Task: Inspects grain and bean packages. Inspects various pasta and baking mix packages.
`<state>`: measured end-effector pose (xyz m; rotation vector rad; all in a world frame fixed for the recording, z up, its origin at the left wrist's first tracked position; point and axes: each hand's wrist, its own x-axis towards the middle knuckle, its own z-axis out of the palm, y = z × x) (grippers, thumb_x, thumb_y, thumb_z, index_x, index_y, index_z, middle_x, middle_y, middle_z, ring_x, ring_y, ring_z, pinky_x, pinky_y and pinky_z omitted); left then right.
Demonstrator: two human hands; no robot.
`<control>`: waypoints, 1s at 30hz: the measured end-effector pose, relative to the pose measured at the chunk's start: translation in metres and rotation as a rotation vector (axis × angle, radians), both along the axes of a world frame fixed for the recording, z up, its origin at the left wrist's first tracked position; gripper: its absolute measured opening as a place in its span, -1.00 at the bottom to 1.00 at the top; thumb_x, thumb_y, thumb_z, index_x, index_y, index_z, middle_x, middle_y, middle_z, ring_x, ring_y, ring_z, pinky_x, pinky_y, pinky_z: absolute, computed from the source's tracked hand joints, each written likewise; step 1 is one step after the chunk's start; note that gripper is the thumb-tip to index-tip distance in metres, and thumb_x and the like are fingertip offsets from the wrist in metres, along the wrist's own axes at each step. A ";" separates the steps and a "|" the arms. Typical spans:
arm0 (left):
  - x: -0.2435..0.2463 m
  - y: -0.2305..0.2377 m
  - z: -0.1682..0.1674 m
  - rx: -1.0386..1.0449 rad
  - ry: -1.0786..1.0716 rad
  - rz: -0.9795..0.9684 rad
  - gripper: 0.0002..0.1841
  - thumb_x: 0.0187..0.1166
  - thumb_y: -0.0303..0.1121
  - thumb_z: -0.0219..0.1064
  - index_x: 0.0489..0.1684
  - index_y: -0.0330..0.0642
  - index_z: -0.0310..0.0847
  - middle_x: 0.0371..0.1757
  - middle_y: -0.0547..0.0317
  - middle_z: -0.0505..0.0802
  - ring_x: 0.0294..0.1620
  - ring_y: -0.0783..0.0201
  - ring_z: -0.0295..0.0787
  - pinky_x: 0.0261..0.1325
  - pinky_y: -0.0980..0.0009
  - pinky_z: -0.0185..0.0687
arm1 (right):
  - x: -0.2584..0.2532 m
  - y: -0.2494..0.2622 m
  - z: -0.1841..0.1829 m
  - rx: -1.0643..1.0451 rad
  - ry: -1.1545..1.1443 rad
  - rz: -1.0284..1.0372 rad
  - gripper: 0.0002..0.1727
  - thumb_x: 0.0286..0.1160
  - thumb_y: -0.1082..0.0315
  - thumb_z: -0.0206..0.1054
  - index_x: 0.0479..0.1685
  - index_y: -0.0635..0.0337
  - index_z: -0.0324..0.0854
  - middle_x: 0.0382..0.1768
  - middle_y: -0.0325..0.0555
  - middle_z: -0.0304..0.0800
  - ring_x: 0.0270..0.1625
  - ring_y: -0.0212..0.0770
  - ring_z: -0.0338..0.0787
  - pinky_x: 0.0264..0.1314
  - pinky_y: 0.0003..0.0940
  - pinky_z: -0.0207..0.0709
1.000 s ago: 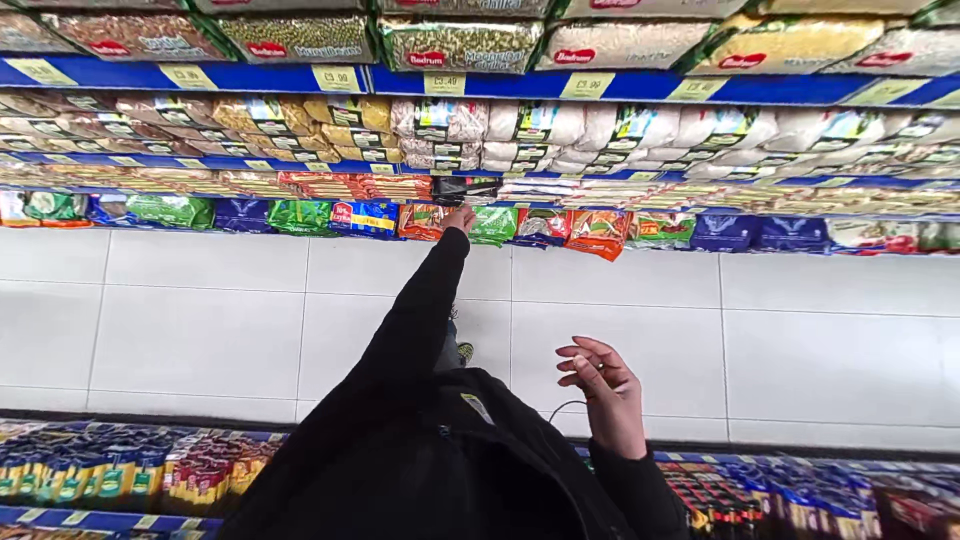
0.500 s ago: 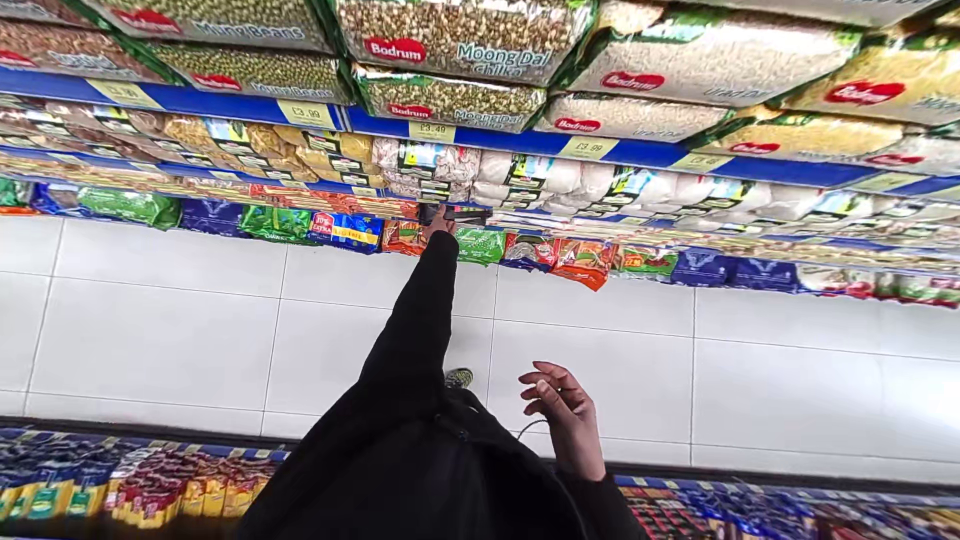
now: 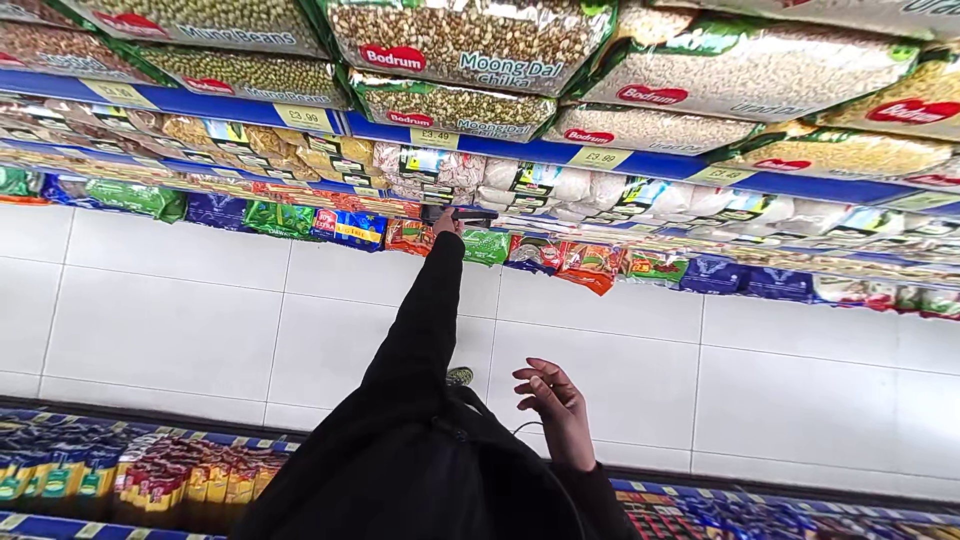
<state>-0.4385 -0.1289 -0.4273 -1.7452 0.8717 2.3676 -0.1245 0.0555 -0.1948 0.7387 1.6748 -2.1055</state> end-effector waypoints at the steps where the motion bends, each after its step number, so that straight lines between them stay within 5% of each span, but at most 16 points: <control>1: -0.001 0.000 -0.002 -0.032 -0.015 -0.019 -0.39 0.64 -0.31 0.38 0.63 -0.31 0.25 0.43 -0.27 0.56 0.17 0.00 0.64 0.16 0.20 0.66 | -0.001 -0.001 -0.001 -0.004 -0.001 0.007 -0.56 0.54 0.26 0.37 0.31 0.33 0.60 -0.03 0.17 0.89 -0.19 -0.02 0.93 -0.34 -0.24 0.83; 7: -0.004 0.013 -0.004 -0.143 0.034 -0.029 -0.35 0.63 -0.41 0.38 0.68 -0.38 0.18 0.54 -0.38 0.49 0.37 -0.14 0.57 0.31 0.05 0.62 | -0.003 -0.004 -0.008 -0.014 -0.019 0.027 -0.51 0.51 0.20 0.42 0.32 0.33 0.59 -0.03 0.18 0.89 -0.16 -0.02 0.93 -0.31 -0.22 0.84; 10: -0.006 0.019 -0.007 -0.178 -0.004 -0.072 -0.37 0.66 -0.38 0.34 0.68 -0.37 0.19 0.50 -0.36 0.51 0.26 -0.10 0.57 0.22 0.05 0.61 | 0.002 -0.005 -0.010 0.012 -0.059 0.035 -0.53 0.49 0.27 0.40 0.32 0.34 0.58 -0.03 0.17 0.89 -0.17 -0.02 0.93 -0.32 -0.23 0.83; 13: -0.010 0.017 -0.011 -0.121 0.039 -0.020 -0.32 0.66 -0.46 0.31 0.76 -0.34 0.06 0.63 -0.38 0.41 0.46 -0.17 0.51 0.36 -0.01 0.59 | 0.007 -0.003 -0.013 0.042 -0.082 0.030 -0.54 0.46 0.34 0.37 0.33 0.36 0.57 -0.05 0.17 0.90 -0.18 -0.01 0.93 -0.33 -0.23 0.83; 17: -0.001 0.013 -0.010 -0.068 0.114 0.044 -0.31 0.62 -0.52 0.34 0.74 -0.25 0.09 0.54 -0.34 0.48 0.25 -0.07 0.60 0.17 0.10 0.65 | 0.016 -0.005 -0.015 0.046 -0.119 0.010 -0.50 0.44 0.30 0.39 0.35 0.36 0.55 -0.04 0.16 0.89 -0.16 -0.02 0.93 -0.33 -0.23 0.82; 18: 0.005 0.013 -0.007 -0.072 0.119 0.033 -0.34 0.61 -0.51 0.36 0.70 -0.26 0.16 0.48 -0.31 0.53 0.16 -0.04 0.62 0.10 0.13 0.65 | 0.017 -0.006 -0.015 0.047 -0.120 0.013 -0.49 0.45 0.29 0.39 0.36 0.36 0.55 -0.04 0.16 0.89 -0.16 -0.02 0.93 -0.32 -0.22 0.82; 24: 0.065 0.005 -0.003 -0.037 0.119 -0.048 -0.23 0.54 -0.34 0.51 0.73 -0.27 0.16 0.59 -0.27 0.49 0.40 -0.04 0.56 0.33 0.04 0.58 | 0.024 -0.010 -0.021 0.046 -0.100 0.033 -0.48 0.44 0.25 0.42 0.35 0.36 0.57 -0.03 0.19 0.88 -0.15 0.01 0.92 -0.32 -0.20 0.82; 30: 0.145 -0.026 0.033 -0.045 0.082 -0.144 -0.33 0.50 -0.45 0.52 0.61 -0.31 0.31 0.47 -0.28 0.62 0.30 -0.05 0.67 0.26 0.03 0.66 | 0.016 -0.017 -0.030 0.004 -0.025 0.163 -0.50 0.51 0.25 0.36 0.37 0.36 0.57 -0.02 0.20 0.88 -0.11 0.02 0.92 -0.31 -0.20 0.82</control>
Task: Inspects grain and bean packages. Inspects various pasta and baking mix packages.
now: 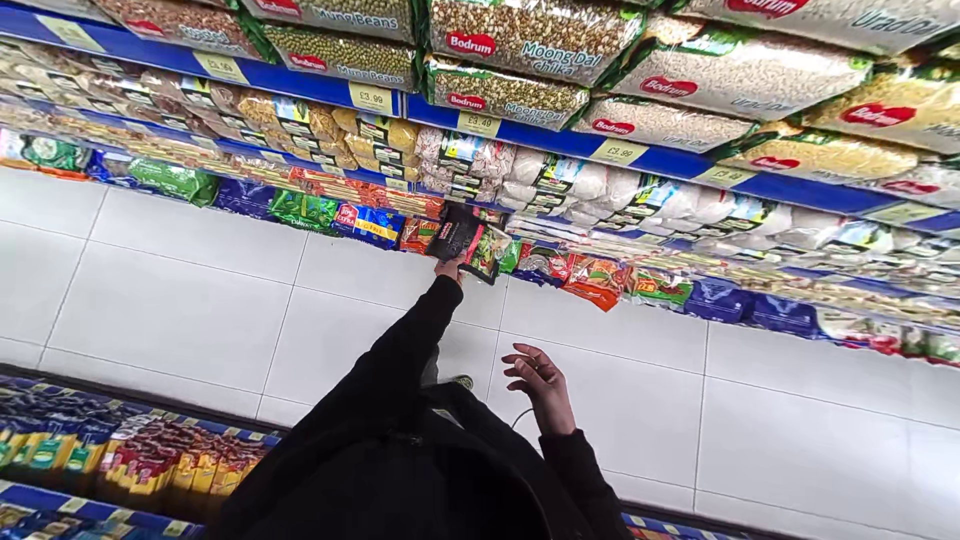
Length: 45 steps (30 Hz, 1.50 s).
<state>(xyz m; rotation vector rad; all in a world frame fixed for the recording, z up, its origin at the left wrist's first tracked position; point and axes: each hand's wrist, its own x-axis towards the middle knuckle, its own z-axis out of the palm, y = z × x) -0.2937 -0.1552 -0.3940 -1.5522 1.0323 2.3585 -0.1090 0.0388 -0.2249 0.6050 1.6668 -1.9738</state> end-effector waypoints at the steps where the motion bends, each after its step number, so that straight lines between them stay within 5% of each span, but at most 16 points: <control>1: 0.015 -0.007 0.010 -0.011 0.004 -0.034 -0.34 0.50 -0.46 0.52 0.60 -0.32 0.33 0.45 -0.28 0.63 0.30 -0.04 0.68 0.26 0.03 0.66 | -0.002 -0.002 -0.001 -0.001 0.016 0.037 -0.50 0.52 0.24 0.35 0.38 0.35 0.57 -0.02 0.19 0.88 -0.10 0.02 0.92 -0.30 -0.19 0.83; 5: 0.079 -0.022 0.064 -0.052 0.044 -0.111 -0.37 0.48 -0.49 0.52 0.56 -0.33 0.39 0.39 -0.27 0.68 0.26 -0.03 0.71 0.26 0.02 0.67 | -0.010 -0.007 -0.017 0.055 0.063 0.082 -0.47 0.54 0.25 0.31 0.46 0.32 0.49 0.09 0.14 0.86 0.05 0.02 0.89 -0.10 -0.10 0.84; 7: 0.116 -0.028 0.094 -0.061 0.086 -0.130 -0.37 0.48 -0.48 0.52 0.56 -0.33 0.37 0.39 -0.27 0.69 0.27 -0.02 0.71 0.26 0.04 0.68 | -0.003 -0.009 -0.033 0.051 0.016 0.022 -0.32 0.52 0.26 0.38 0.63 0.30 0.30 0.23 0.23 0.75 0.16 0.07 0.85 0.06 -0.02 0.81; 11: 0.168 -0.032 0.170 -0.046 0.279 -0.113 -0.44 0.54 -0.50 0.44 0.52 -0.36 0.37 0.25 -0.22 0.76 0.13 0.05 0.80 0.15 0.11 0.76 | 0.014 -0.012 -0.041 -0.231 -0.048 -0.025 -0.21 0.66 0.22 0.28 0.82 0.14 -0.03 0.46 0.26 0.56 0.30 0.13 0.78 0.23 0.07 0.75; 16: 0.227 -0.025 0.271 -0.030 0.587 -0.076 -0.48 0.59 -0.58 0.35 0.52 -0.36 0.29 0.15 -0.19 0.81 0.06 0.03 0.87 0.15 0.10 0.82 | 0.031 -0.023 0.038 -0.568 0.307 0.022 0.13 0.32 0.22 0.57 0.85 0.18 -0.18 0.36 0.24 0.63 0.23 0.11 0.81 0.26 0.06 0.76; 18: 0.250 -0.017 0.307 -0.037 0.689 -0.062 -0.52 0.58 -0.63 0.33 0.48 -0.32 0.33 0.11 -0.16 0.83 0.03 0.05 0.88 0.14 0.14 0.82 | 0.040 -0.023 0.072 -0.564 0.420 0.030 0.02 0.42 0.32 0.48 0.81 0.20 -0.18 0.30 0.20 0.64 0.18 0.03 0.82 0.24 -0.02 0.77; 22: 0.284 -0.010 0.358 -0.063 0.886 -0.081 -0.56 0.55 -0.62 0.37 0.40 -0.25 0.45 0.11 -0.10 0.86 0.03 0.08 0.90 0.12 0.16 0.85 | 0.055 -0.018 0.133 -0.593 0.641 0.014 -0.23 0.43 0.51 0.43 0.65 0.15 0.14 0.20 0.04 0.73 0.09 -0.11 0.86 0.14 -0.19 0.80; 31: 0.329 0.003 0.408 -0.364 1.114 -0.107 -0.34 0.46 -0.43 0.55 0.55 -0.09 0.31 0.26 0.06 0.82 0.18 0.14 0.86 0.19 0.17 0.85 | 0.085 0.001 0.202 -0.552 0.840 0.040 -0.26 0.37 0.55 0.47 0.59 0.08 0.25 0.22 -0.07 0.72 0.14 -0.17 0.82 0.16 -0.21 0.78; 45: 0.334 0.016 0.417 -0.356 1.264 -0.028 -0.39 0.58 -0.37 0.46 0.59 -0.10 0.26 0.34 0.02 0.76 0.30 0.09 0.79 0.34 0.09 0.77 | 0.105 0.013 0.220 -0.471 0.989 0.021 -0.29 0.35 0.50 0.53 0.53 0.12 0.31 0.19 -0.09 0.73 0.06 -0.21 0.83 0.11 -0.26 0.79</control>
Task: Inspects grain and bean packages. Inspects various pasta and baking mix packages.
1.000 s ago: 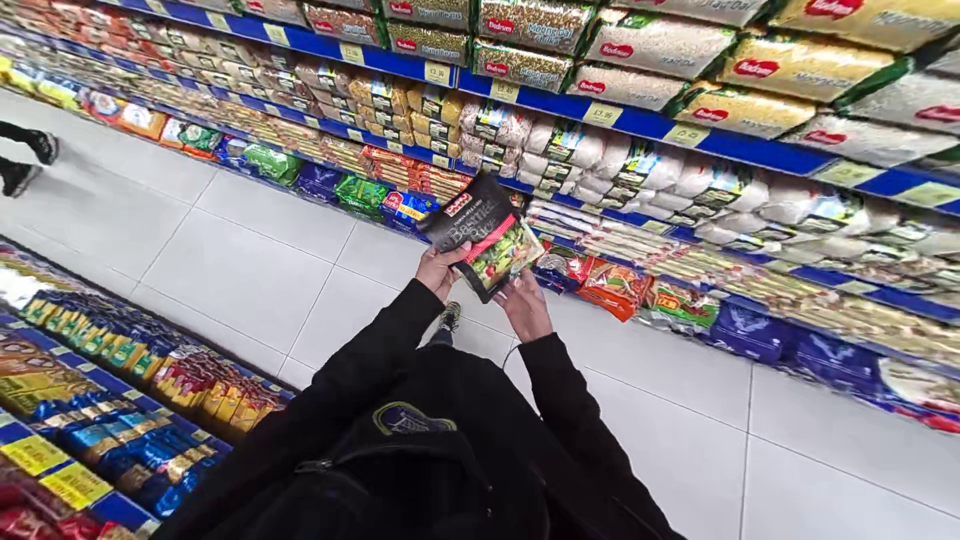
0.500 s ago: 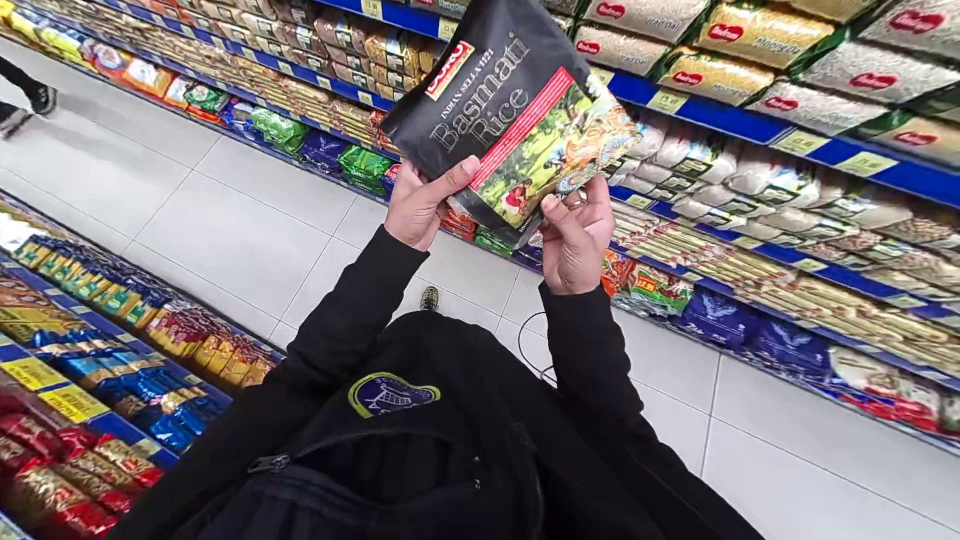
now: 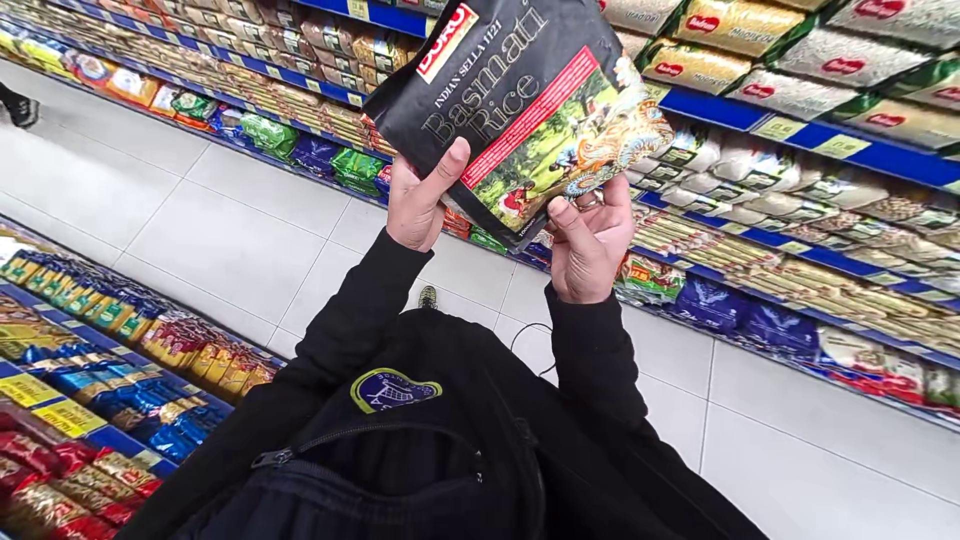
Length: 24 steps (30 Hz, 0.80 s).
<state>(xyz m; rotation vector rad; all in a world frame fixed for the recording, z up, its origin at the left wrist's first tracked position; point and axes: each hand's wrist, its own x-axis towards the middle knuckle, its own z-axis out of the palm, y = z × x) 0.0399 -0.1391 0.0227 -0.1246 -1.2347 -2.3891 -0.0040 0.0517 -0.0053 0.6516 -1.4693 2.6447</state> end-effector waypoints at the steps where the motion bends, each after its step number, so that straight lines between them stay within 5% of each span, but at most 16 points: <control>1: 0.000 0.001 -0.001 0.003 0.006 -0.001 -0.37 0.59 -0.37 0.46 0.61 -0.10 0.23 0.35 0.02 0.76 0.32 0.09 0.78 0.35 0.08 0.77 | 0.001 0.001 0.000 0.006 0.009 -0.007 -0.30 0.35 0.51 0.52 0.52 0.12 0.31 0.20 -0.08 0.72 0.09 -0.19 0.83 0.14 -0.24 0.78; 24: 0.005 0.011 -0.006 -0.014 0.093 -0.026 -0.38 0.58 -0.48 0.43 0.59 -0.15 0.19 0.36 -0.01 0.74 0.33 0.07 0.77 0.35 0.07 0.76 | 0.010 0.021 0.004 0.007 0.011 0.001 -0.29 0.34 0.59 0.50 0.54 0.17 0.31 0.30 0.01 0.69 0.26 -0.10 0.79 0.27 -0.16 0.75</control>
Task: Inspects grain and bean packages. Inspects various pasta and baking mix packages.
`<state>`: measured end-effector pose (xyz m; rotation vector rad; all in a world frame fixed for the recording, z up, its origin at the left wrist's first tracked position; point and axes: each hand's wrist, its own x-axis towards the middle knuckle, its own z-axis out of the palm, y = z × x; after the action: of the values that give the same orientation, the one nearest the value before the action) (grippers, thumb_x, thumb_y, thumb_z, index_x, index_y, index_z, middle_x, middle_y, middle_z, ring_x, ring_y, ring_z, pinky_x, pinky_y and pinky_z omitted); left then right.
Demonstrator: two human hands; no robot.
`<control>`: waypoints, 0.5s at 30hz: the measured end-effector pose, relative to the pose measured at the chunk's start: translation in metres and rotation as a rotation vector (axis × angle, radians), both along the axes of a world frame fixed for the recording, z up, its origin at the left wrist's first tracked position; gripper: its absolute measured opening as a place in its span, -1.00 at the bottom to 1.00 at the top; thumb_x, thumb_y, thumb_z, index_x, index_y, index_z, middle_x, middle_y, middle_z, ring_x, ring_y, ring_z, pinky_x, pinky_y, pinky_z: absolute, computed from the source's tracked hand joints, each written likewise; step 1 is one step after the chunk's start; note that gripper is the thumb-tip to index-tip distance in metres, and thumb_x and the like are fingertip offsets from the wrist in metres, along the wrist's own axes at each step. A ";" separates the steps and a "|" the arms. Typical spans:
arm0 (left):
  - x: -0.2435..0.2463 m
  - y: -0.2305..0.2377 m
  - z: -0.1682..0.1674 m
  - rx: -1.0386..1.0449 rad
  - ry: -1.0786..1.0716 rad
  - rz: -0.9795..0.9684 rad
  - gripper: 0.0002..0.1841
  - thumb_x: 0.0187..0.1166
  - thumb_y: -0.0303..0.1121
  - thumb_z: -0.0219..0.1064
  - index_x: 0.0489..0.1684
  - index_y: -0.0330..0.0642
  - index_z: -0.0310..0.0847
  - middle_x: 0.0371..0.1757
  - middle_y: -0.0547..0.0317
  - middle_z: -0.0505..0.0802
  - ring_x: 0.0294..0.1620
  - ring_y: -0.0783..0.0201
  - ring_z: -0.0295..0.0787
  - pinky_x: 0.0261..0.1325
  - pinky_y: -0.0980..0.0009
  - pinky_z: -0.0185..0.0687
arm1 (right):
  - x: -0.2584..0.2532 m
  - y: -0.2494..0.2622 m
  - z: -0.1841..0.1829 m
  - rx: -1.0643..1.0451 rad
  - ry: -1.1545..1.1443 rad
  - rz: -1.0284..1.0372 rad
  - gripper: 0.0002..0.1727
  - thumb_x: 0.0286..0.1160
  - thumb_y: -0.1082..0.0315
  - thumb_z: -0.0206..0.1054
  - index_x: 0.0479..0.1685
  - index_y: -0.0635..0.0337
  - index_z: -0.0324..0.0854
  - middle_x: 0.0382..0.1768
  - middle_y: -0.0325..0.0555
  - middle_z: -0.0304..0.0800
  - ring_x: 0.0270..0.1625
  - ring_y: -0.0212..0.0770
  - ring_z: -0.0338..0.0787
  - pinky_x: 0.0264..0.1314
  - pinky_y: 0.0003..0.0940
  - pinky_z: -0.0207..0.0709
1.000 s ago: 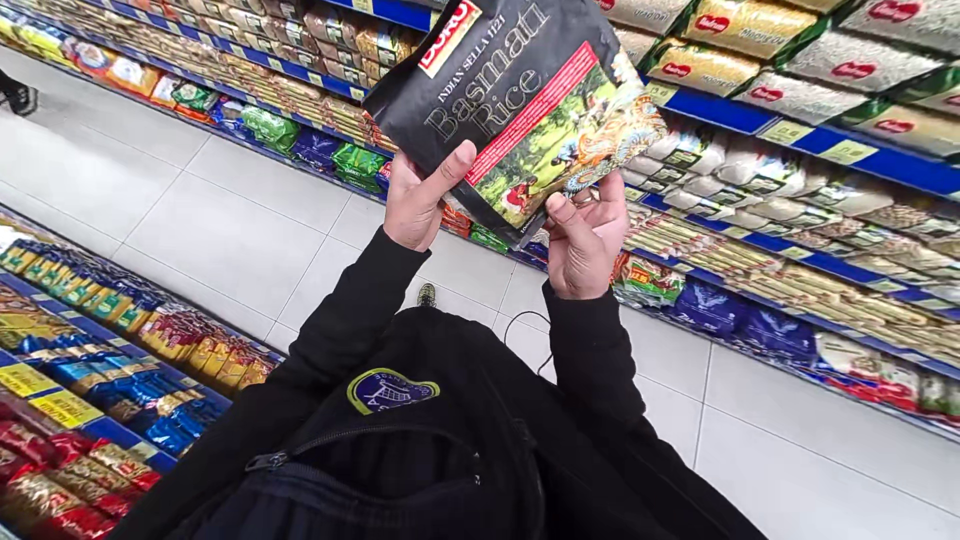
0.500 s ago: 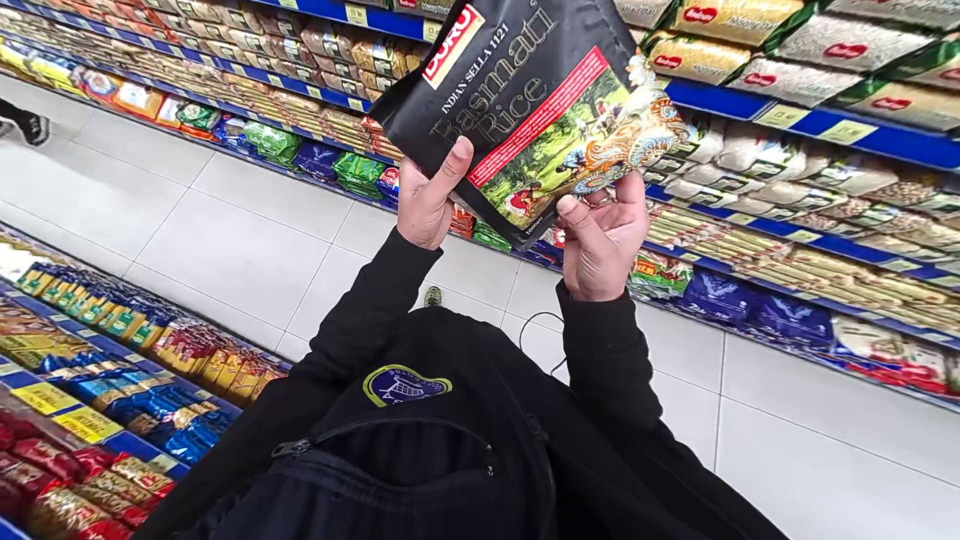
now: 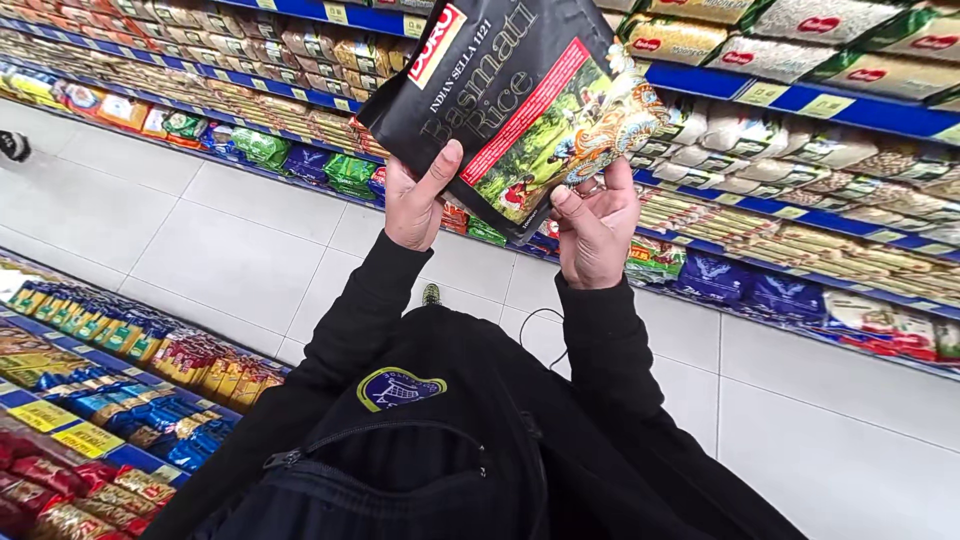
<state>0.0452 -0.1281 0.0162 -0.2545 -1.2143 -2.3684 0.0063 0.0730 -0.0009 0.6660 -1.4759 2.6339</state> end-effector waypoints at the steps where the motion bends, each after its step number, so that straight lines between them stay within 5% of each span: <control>1: 0.001 0.001 0.000 0.003 0.005 -0.002 -0.37 0.58 -0.48 0.43 0.59 -0.15 0.18 0.36 -0.01 0.74 0.33 0.06 0.77 0.36 0.06 0.76 | 0.000 0.001 -0.001 -0.004 0.001 0.000 -0.29 0.33 0.59 0.50 0.53 0.17 0.31 0.29 0.00 0.69 0.26 -0.10 0.79 0.27 -0.16 0.75; 15: 0.009 0.016 0.003 -0.040 -0.024 0.009 -0.43 0.57 -0.45 0.45 0.54 -0.16 0.30 0.32 0.02 0.77 0.28 0.10 0.81 0.31 0.10 0.79 | 0.009 0.015 -0.005 -0.018 -0.005 -0.012 -0.28 0.36 0.58 0.47 0.56 0.15 0.28 0.25 -0.02 0.71 0.20 -0.12 0.81 0.23 -0.18 0.76</control>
<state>0.0547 -0.1122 0.0196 -0.2338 -1.2726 -2.3478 0.0153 0.0876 -0.0055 0.6478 -1.4507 2.6384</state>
